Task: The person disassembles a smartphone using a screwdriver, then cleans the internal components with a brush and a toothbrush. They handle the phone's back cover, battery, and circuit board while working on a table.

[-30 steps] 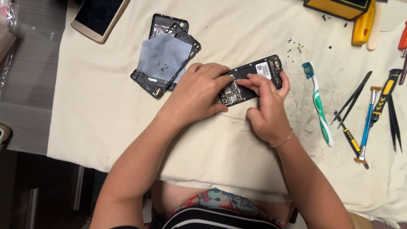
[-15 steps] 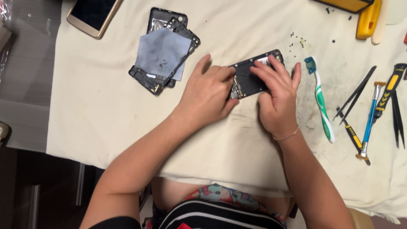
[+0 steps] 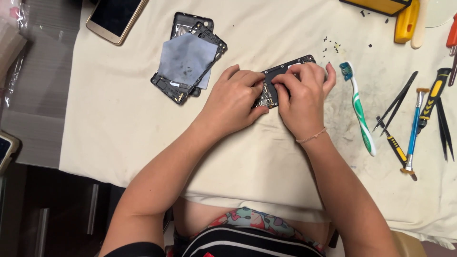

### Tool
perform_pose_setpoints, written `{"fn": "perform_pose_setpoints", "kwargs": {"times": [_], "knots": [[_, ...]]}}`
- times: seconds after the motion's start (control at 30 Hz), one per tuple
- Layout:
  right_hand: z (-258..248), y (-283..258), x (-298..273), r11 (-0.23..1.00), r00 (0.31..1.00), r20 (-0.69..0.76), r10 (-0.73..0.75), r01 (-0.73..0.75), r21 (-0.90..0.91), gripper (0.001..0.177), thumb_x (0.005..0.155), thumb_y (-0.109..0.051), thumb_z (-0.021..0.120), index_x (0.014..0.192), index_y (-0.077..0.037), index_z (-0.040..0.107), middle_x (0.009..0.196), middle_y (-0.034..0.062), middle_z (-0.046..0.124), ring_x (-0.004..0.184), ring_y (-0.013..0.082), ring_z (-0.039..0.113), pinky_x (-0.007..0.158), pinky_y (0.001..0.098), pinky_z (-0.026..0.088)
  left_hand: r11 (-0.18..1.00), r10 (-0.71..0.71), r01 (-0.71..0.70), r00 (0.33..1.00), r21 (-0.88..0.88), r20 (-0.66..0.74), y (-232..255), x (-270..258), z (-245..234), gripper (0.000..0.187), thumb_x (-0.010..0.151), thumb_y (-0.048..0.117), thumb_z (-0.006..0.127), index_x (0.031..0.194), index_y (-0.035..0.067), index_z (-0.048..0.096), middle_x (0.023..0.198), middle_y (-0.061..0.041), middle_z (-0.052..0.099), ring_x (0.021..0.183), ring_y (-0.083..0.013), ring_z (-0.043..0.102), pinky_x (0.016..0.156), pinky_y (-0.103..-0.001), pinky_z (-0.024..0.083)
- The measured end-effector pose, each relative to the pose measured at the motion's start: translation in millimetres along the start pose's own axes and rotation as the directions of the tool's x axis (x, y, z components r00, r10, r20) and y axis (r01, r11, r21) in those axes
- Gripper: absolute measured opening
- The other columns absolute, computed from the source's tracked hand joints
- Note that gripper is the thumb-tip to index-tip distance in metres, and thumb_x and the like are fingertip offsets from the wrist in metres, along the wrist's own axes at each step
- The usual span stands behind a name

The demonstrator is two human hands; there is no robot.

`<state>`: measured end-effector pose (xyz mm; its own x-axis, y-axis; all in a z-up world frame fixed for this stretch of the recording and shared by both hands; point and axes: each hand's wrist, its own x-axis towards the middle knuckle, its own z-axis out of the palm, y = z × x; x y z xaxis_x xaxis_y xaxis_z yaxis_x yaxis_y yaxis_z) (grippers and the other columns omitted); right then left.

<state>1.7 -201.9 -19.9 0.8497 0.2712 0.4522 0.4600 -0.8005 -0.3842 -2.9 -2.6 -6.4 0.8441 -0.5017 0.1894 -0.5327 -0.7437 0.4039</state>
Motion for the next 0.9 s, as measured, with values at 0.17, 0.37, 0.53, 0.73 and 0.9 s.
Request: {"fn": "perform_pose_setpoints", "kwargs": {"times": [0.17,0.37,0.53,0.73,0.9], "knots": [[-0.5,2.4,1.2,0.999,0.999,0.042,-0.033,0.034,-0.032,0.009,0.098,-0.009,0.080,0.097,-0.015,0.073,0.097,0.0008,0.057,0.115,0.0249,0.052,0.115,0.0649,0.012,1.000,0.002,-0.002,0.999,0.002,0.038,-1.1,1.8,-8.7,0.055,0.080,0.042,0.085,0.119,0.005,0.074,0.126,-0.008,0.067,0.125,-0.0261,0.060,0.113,-0.055,0.036],[-6.1,1.0,-2.4,0.998,0.995,0.070,-0.069,0.070,-0.002,0.008,0.102,-0.009,0.077,0.099,-0.016,0.073,0.094,0.0013,0.058,0.112,0.0237,0.053,0.114,0.0676,0.010,0.998,0.028,-0.031,0.998,0.047,0.063,1.5,1.4,-22.9,0.059,0.079,0.041,0.087,0.124,0.006,0.073,0.125,-0.008,0.068,0.129,-0.0252,0.058,0.115,-0.053,0.034],[-11.3,1.6,-5.2,0.998,0.992,0.110,-0.060,0.056,0.042,0.008,0.102,-0.009,0.076,0.098,-0.016,0.072,0.095,0.0016,0.059,0.112,0.0238,0.053,0.114,0.0667,0.010,0.998,0.028,-0.030,0.999,0.047,0.046,8.3,-0.7,-33.3,0.062,0.077,0.036,0.090,0.128,0.006,0.071,0.125,-0.011,0.069,0.129,-0.0280,0.059,0.115,-0.054,0.035],[-10.8,2.0,-5.3,0.995,0.991,0.127,-0.036,0.024,0.095,0.008,0.102,-0.008,0.075,0.100,-0.016,0.072,0.095,0.0009,0.059,0.114,0.0232,0.053,0.115,0.0656,0.009,1.000,0.004,-0.005,0.998,0.022,0.058,4.5,-0.5,-23.9,0.062,0.077,0.037,0.091,0.128,0.007,0.071,0.125,-0.014,0.070,0.128,-0.0294,0.061,0.115,-0.054,0.036],[-7.9,1.4,-0.7,0.997,0.994,0.093,-0.063,0.059,0.049,0.008,0.101,-0.009,0.078,0.097,-0.013,0.074,0.091,0.0022,0.063,0.109,0.0235,0.057,0.114,0.0646,0.013,0.993,0.033,-0.034,0.999,0.110,0.009,9.4,-1.0,-15.0,0.042,0.075,0.033,0.090,0.112,0.016,0.080,0.115,-0.005,0.074,0.118,-0.0235,0.065,0.114,-0.051,0.036]]}}
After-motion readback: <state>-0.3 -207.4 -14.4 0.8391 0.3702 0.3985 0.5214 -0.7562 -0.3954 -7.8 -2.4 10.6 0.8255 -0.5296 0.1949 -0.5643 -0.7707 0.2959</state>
